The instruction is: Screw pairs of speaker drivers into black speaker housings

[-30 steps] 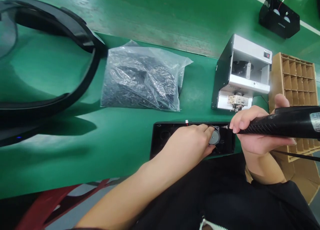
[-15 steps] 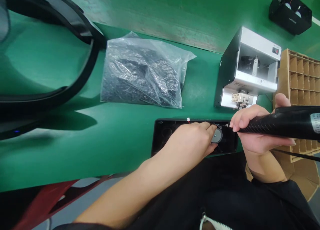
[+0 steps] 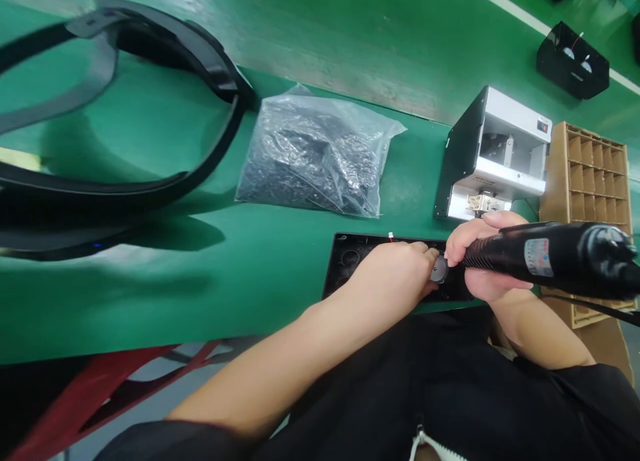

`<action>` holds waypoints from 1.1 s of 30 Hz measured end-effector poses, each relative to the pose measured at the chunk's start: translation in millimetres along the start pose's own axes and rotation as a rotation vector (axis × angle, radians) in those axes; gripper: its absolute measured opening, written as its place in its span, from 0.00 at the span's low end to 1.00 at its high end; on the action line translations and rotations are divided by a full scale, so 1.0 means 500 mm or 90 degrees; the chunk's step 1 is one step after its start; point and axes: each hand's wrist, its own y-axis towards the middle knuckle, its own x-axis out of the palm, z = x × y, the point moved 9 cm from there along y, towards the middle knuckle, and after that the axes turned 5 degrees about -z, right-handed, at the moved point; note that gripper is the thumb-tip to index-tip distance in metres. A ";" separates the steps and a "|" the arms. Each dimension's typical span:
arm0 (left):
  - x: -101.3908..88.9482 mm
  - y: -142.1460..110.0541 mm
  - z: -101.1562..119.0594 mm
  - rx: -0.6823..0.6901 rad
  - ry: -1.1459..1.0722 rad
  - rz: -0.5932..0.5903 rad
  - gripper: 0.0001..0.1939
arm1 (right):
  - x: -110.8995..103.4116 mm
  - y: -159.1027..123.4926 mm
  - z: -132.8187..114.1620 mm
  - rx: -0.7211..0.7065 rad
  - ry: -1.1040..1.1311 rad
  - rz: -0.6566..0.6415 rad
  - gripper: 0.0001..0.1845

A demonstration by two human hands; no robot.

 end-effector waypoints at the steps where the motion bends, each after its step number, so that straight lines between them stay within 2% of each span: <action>1: -0.001 0.000 -0.001 0.000 -0.006 0.006 0.15 | 0.005 0.004 -0.006 -0.017 0.004 -0.004 0.50; 9: -0.007 0.001 -0.002 0.010 -0.003 0.044 0.13 | 0.015 0.008 -0.009 -0.066 -0.007 -0.002 0.49; 12: -0.006 0.001 -0.005 0.004 0.005 0.054 0.15 | 0.019 0.010 -0.027 -0.091 -0.009 0.014 0.48; 15: 0.000 -0.002 -0.008 0.002 0.004 0.058 0.20 | 0.006 0.023 -0.090 -0.132 0.011 0.035 0.44; 20: 0.006 -0.011 -0.011 -0.006 0.043 0.076 0.25 | -0.065 0.075 -0.231 -0.264 0.054 0.154 0.35; 22: 0.005 -0.014 -0.011 -0.003 0.046 0.090 0.24 | -0.078 0.100 -0.254 -0.308 0.023 0.186 0.33; 26: 0.004 -0.015 -0.014 0.004 0.040 0.105 0.22 | -0.077 0.135 -0.220 -0.284 -0.032 0.207 0.32; 30: 0.007 -0.014 -0.015 0.014 0.034 0.106 0.24 | -0.073 0.140 -0.179 -0.225 -0.040 0.194 0.34; 33: 0.007 -0.014 -0.014 0.019 0.032 0.105 0.25 | -0.079 0.137 -0.173 -0.201 -0.040 0.209 0.36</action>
